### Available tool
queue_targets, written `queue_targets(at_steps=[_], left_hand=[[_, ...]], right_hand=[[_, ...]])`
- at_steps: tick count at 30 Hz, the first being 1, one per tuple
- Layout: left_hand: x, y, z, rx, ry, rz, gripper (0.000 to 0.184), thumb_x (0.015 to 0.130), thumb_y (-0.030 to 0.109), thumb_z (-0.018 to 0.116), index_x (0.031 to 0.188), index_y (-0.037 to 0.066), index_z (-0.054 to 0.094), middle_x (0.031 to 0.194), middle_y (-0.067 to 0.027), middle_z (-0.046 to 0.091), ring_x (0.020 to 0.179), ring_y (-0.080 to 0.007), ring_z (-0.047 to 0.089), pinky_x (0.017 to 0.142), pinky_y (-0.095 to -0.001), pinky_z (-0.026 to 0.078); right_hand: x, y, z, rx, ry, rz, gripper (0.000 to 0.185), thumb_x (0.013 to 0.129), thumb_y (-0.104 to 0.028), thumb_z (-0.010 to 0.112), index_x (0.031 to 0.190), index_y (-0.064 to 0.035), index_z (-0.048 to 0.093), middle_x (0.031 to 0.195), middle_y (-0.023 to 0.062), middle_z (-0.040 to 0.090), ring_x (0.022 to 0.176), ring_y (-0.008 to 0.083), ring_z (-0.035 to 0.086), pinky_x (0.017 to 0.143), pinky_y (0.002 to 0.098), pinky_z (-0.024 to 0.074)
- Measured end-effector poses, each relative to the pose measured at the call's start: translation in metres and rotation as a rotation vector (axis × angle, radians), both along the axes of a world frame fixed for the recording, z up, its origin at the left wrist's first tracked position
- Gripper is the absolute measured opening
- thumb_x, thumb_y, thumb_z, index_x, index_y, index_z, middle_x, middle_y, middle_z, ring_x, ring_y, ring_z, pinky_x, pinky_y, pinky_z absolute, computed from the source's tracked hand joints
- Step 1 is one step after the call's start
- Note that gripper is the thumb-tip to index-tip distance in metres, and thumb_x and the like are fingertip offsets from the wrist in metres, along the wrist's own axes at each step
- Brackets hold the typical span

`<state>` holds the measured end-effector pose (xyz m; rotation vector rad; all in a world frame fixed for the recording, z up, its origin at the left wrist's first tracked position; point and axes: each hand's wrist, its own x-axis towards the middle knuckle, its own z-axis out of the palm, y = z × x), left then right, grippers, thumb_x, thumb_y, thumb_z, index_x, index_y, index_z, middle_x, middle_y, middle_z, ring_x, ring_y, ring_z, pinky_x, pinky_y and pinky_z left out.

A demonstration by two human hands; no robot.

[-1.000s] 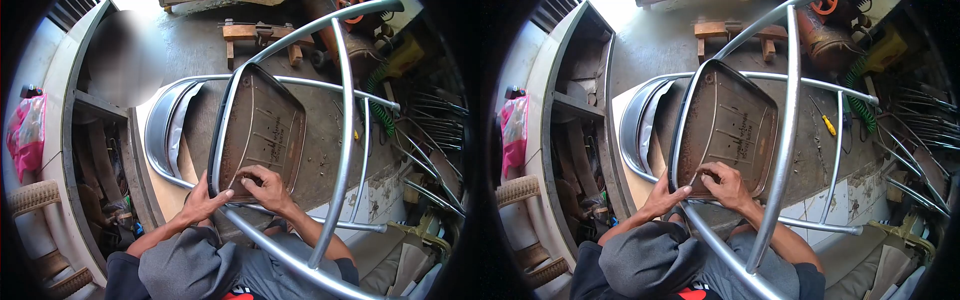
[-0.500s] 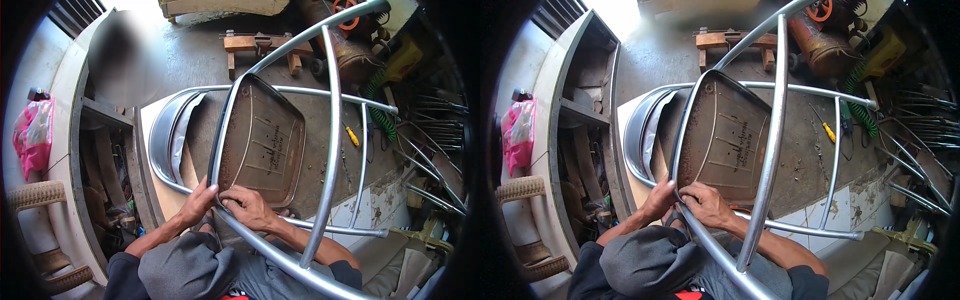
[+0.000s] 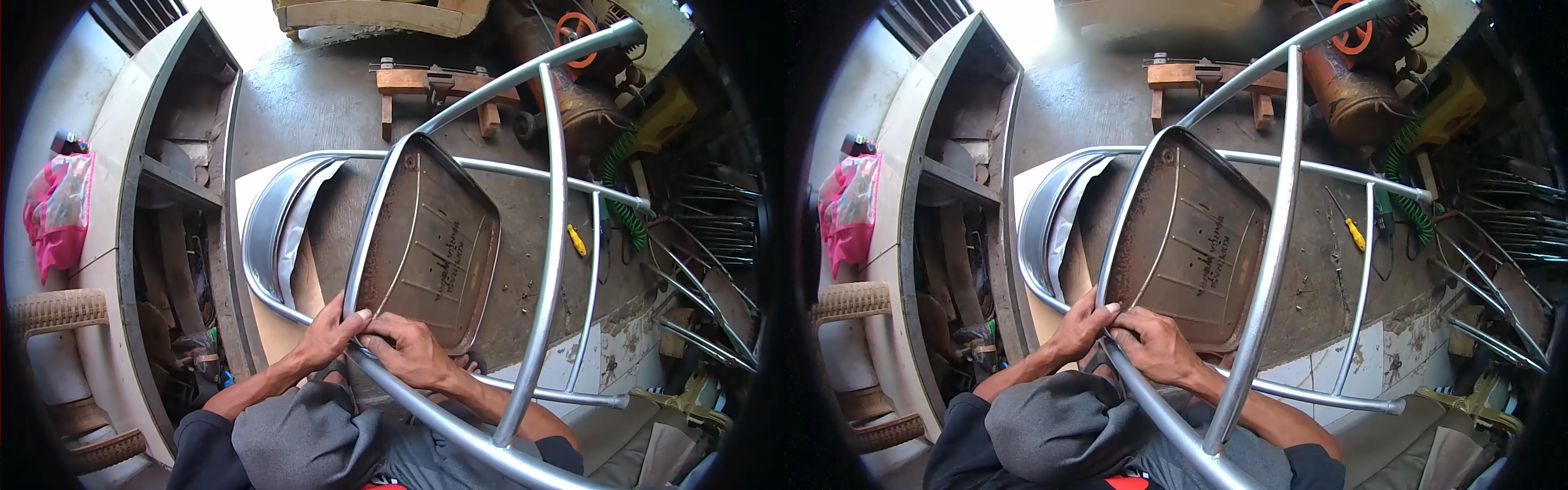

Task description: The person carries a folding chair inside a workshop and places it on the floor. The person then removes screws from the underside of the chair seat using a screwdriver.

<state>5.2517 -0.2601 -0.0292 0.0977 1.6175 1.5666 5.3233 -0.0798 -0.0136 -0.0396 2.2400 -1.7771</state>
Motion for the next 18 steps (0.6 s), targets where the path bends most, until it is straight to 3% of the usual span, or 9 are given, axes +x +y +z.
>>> queue_targets(at_steps=[1,3,4,7,11,13,18], left_hand=[[-0.002,0.0,0.001,-0.003,0.0,-0.001,0.044,0.1,0.025,0.057,0.134,-0.001,0.046,0.1,-0.0034,0.057,0.093,-0.012,0.052,0.085,-0.0285,0.046],[-0.003,0.001,0.002,-0.053,0.072,-0.032,0.049,0.095,0.02,0.056,0.136,-0.003,0.046,0.114,-0.0089,0.06,0.102,-0.0156,0.056,0.094,-0.0307,0.045],[-0.003,0.002,0.003,-0.055,0.066,-0.033,0.049,0.095,0.02,0.056,0.136,-0.003,0.046,0.114,-0.0089,0.06,0.102,-0.0156,0.056,0.094,-0.0307,0.045],[-0.006,0.004,0.008,-0.013,0.017,0.037,0.047,0.087,0.018,0.066,0.127,-0.002,0.054,0.11,-0.0091,0.063,0.1,-0.0147,0.058,0.092,-0.0309,0.047],[-0.007,0.001,0.006,-0.028,-0.01,0.034,0.05,0.084,0.022,0.069,0.125,-0.002,0.056,0.107,-0.0092,0.064,0.1,-0.0156,0.059,0.092,-0.0318,0.047],[-0.004,0.002,0.006,-0.019,-0.005,0.048,0.05,0.084,0.023,0.069,0.126,-0.002,0.056,0.108,-0.0093,0.064,0.101,-0.0156,0.059,0.093,-0.0316,0.047],[0.002,-0.001,0.0,0.033,-0.027,0.088,0.054,0.087,0.027,0.07,0.129,-0.002,0.053,0.112,-0.0101,0.063,0.101,-0.016,0.059,0.094,-0.0319,0.046]], right_hand=[[0.002,-0.001,-0.003,-0.003,0.0,-0.001,0.021,0.096,-0.015,0.059,0.108,-0.0004,0.068,0.106,0.0178,0.066,0.1,0.0323,0.067,0.088,0.04,0.0513],[0.009,-0.003,-0.01,-0.155,-0.072,-0.241,0.021,0.097,-0.013,0.059,0.111,0.0006,0.066,0.105,0.0145,0.068,0.097,0.0238,0.069,0.086,0.0364,0.0543],[0.007,0.002,-0.005,-0.455,-0.331,-0.348,0.028,0.098,-0.009,0.059,0.123,0.0033,0.059,0.108,0.0121,0.067,0.096,0.0184,0.068,0.088,0.0323,0.0563],[0.011,0.005,-0.023,-0.413,-0.385,-0.427,0.03,0.099,-0.01,0.058,0.126,0.003,0.055,0.105,0.0143,0.067,0.093,0.0175,0.069,0.086,0.0309,0.057],[0.012,0.002,-0.024,-0.36,-0.316,-0.367,0.029,0.1,-0.01,0.057,0.126,0.0034,0.056,0.1,0.0088,0.066,0.089,0.0136,0.067,0.081,0.0278,0.0557],[0.011,-0.001,-0.025,-0.336,-0.283,-0.379,0.027,0.1,-0.008,0.057,0.125,0.003,0.057,0.097,0.0053,0.065,0.081,0.0102,0.064,0.074,0.0252,0.0535],[0.005,0.0,-0.021,-0.468,-0.365,-0.402,0.026,0.1,-0.008,0.057,0.124,0.003,0.058,0.095,0.0055,0.064,0.078,0.0098,0.063,0.072,0.0249,0.0535]])
